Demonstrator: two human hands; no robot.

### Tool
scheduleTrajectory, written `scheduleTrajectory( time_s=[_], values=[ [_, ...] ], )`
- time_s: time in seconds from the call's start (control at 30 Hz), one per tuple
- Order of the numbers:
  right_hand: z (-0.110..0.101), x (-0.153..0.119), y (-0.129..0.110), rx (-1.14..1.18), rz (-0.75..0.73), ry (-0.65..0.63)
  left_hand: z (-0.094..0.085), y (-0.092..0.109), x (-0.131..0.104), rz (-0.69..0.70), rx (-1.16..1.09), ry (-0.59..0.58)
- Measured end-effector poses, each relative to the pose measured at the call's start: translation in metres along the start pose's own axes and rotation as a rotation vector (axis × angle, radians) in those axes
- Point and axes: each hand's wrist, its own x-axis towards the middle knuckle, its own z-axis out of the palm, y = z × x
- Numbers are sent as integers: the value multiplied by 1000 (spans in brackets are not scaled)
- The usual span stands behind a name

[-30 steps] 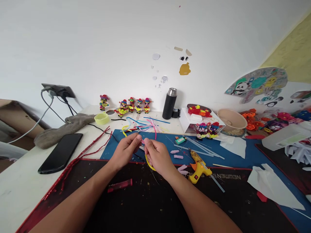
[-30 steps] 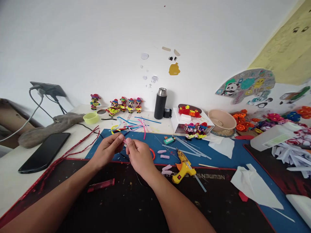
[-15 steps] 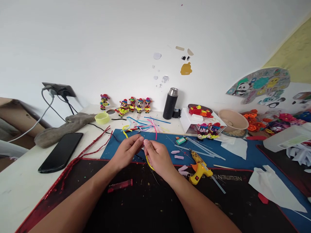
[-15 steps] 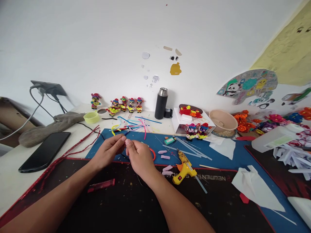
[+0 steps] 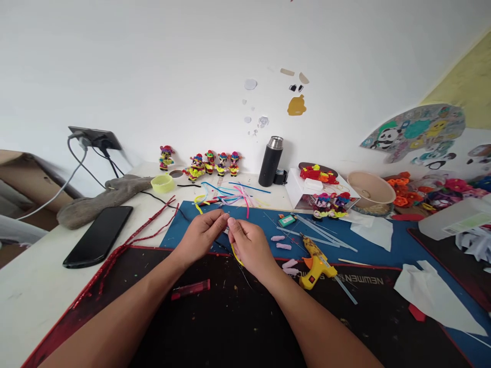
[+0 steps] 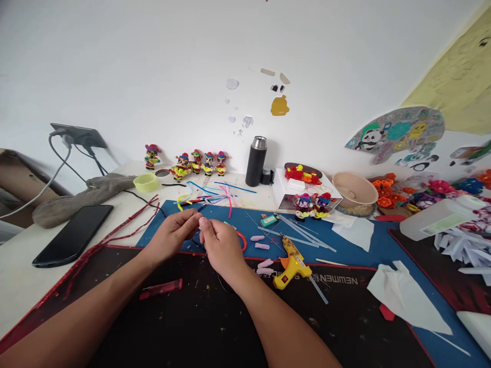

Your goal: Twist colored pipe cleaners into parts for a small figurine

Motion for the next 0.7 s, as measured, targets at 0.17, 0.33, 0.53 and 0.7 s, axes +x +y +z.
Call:
scheduleTrajectory(
  time_s=[0.17,0.33,0.53,0.7],
  values=[
    [-1,1,-3,31,14,-20,2,2,-2,-4,-48,2],
    [-2,0,-4,81,-4,-21,0,3,-5,16,-94,-27],
    [-1,0,-4,108,3,-24,-1,3,-5,43,6,-5],
    [-1,-1,-8,101,4,-37,-1,5,-5,70,82,24]
  ],
)
